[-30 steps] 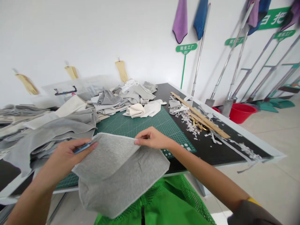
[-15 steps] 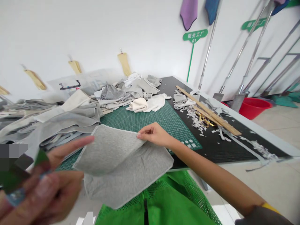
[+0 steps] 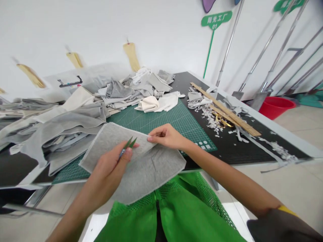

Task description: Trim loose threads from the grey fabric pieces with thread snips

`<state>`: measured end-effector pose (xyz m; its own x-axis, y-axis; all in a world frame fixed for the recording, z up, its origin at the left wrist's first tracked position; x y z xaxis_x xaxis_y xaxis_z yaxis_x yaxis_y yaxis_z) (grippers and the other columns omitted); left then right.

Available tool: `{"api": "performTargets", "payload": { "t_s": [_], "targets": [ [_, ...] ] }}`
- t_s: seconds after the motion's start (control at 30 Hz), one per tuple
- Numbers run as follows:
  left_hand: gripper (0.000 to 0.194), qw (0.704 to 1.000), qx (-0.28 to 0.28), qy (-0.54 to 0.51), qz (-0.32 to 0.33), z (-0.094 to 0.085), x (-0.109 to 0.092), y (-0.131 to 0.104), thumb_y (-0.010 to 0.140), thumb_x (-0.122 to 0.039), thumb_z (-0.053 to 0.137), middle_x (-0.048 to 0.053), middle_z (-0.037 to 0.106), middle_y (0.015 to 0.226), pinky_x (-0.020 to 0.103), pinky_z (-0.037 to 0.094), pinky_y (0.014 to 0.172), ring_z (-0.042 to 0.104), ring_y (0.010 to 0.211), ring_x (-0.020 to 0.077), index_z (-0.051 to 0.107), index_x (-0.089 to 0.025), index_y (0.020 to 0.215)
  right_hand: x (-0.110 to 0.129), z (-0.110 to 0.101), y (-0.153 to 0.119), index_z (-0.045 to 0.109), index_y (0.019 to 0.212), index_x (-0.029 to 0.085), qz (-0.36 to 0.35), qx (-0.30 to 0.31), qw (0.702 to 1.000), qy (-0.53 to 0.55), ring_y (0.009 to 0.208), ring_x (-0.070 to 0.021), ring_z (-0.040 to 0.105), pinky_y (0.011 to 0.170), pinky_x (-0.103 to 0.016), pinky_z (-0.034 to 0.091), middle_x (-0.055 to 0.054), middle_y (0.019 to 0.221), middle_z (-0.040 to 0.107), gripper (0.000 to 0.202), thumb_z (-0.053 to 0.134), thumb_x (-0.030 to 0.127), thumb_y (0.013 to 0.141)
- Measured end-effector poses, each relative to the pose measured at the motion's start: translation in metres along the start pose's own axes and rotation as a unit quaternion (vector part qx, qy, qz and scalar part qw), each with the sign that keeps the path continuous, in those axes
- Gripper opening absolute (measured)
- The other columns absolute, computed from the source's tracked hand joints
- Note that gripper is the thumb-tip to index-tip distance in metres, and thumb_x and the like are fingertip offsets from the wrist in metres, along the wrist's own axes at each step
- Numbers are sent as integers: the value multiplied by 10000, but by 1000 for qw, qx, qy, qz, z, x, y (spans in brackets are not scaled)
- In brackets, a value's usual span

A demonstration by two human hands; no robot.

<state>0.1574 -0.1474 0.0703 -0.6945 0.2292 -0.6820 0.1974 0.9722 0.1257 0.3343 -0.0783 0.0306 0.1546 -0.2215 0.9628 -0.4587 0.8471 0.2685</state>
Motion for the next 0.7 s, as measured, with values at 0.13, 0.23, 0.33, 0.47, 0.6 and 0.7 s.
{"api": "performTargets", "payload": {
  "t_s": [0.13, 0.23, 0.33, 0.47, 0.6, 0.7],
  "targets": [
    [413, 986, 5, 156, 65, 0, -16, -1, 1007, -505, 332, 41, 682, 987, 357, 497, 810, 648, 895, 231, 573, -238, 1209, 2, 3, -1, 782, 866, 120, -18, 25, 999, 12, 639, -100, 592, 616, -217, 446, -21, 728, 728, 282, 810, 367, 732],
    [401, 976, -4, 198, 94, 5, -19, 2, 1021, -466, 301, 56, 700, 1044, 376, 500, 862, 666, 949, 240, 581, -212, 1156, 2, 6, -3, 785, 897, 128, -23, 42, 999, 15, 681, -109, 625, 651, -225, 476, -39, 790, 752, 273, 791, 364, 761],
    [382, 962, -41, 240, 127, 5, -23, 2, 1027, -415, 312, 74, 710, 1017, 371, 503, 858, 674, 938, 242, 604, -182, 1106, 1, 6, -5, 789, 921, 132, -23, 39, 999, 5, 685, -112, 632, 659, -231, 482, -47, 809, 757, 276, 777, 372, 783],
    [310, 947, -60, 264, 174, 3, -33, -5, 1021, -350, 387, 58, 726, 1068, 326, 506, 834, 685, 952, 219, 624, -198, 1150, 0, 6, -7, 792, 934, 139, -21, 31, 999, -8, 669, -114, 621, 637, -237, 477, -50, 812, 759, 302, 780, 397, 778],
    [297, 938, -95, 276, 186, -1, -40, -10, 1021, -315, 417, 30, 741, 1104, 288, 499, 765, 708, 881, 188, 573, -218, 1255, -2, 8, -9, 790, 926, 137, -13, 27, 1000, -8, 669, -112, 617, 632, -239, 479, -49, 806, 757, 303, 770, 407, 788],
    [279, 923, -96, 314, 200, 3, -42, -13, 1036, -342, 385, 18, 748, 893, 281, 441, 627, 691, 715, 180, 604, -195, 1127, -1, 8, -10, 792, 912, 144, -18, 26, 999, -4, 683, -108, 618, 646, -235, 479, -46, 821, 757, 285, 782, 397, 780]
  ]
}}
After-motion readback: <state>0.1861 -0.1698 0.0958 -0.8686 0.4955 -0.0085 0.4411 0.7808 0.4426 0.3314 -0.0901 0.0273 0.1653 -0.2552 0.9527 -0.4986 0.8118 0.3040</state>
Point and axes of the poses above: each hand's wrist, its own y-axis towards the middle knuckle, its own z-axis out of the palm, x = y × z, the point moved 7 cm from there along y, towards the middle knuckle
